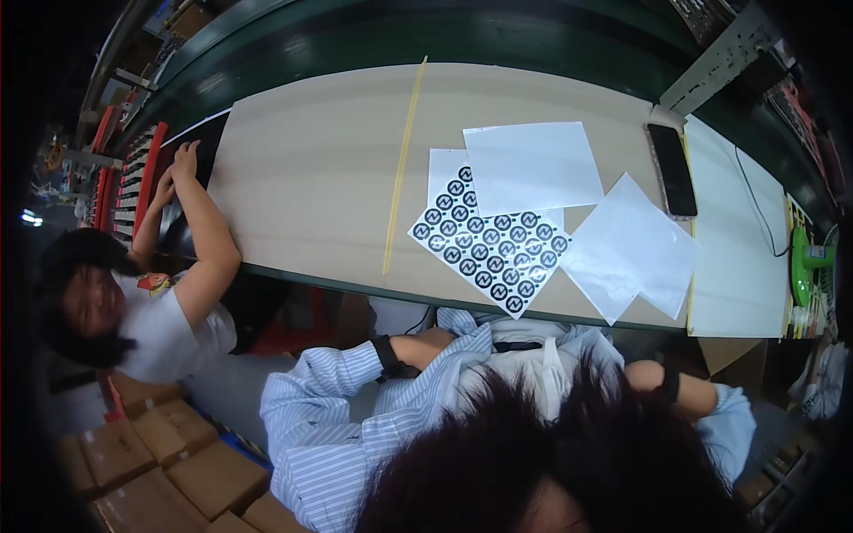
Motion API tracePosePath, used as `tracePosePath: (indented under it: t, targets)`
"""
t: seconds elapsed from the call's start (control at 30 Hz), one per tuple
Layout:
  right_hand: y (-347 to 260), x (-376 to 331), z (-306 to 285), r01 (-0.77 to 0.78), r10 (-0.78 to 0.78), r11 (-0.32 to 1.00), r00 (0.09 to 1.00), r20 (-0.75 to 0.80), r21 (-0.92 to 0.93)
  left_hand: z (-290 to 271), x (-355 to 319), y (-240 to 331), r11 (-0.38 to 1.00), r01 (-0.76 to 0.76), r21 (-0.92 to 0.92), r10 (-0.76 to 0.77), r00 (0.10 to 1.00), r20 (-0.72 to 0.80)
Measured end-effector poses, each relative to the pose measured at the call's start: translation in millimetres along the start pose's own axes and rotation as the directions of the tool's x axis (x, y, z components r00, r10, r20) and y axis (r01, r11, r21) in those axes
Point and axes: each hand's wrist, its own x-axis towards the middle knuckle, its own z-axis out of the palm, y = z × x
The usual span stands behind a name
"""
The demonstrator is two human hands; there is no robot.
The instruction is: Peel circular labels from a sheet and apply them to black electronic devices at a workstation.
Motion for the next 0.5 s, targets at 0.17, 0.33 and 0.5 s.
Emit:
tracePosePath:
  t: [0.17, 0.33, 0.5]
  targets:
    - [95, 86, 3, 0.141, -0.165, 0.804, 0.986, -0.011, 0.578, 0, 0, 3, 0.993, -0.117, -0.023, 0.115, 0.99, -0.076]
    - [147, 126, 5, 0.144, -0.184, 0.627, 0.982, -0.034, 0.766, 2, 1, -11, 0.996, -0.061, -0.072, 0.059, 0.998, -0.037]
    - [176, 143, 11, 0.125, -0.192, 0.519, 0.981, -0.027, 0.845, -8, -16, -64, 0.848, 0.136, -0.513, -0.263, 0.947, -0.185]
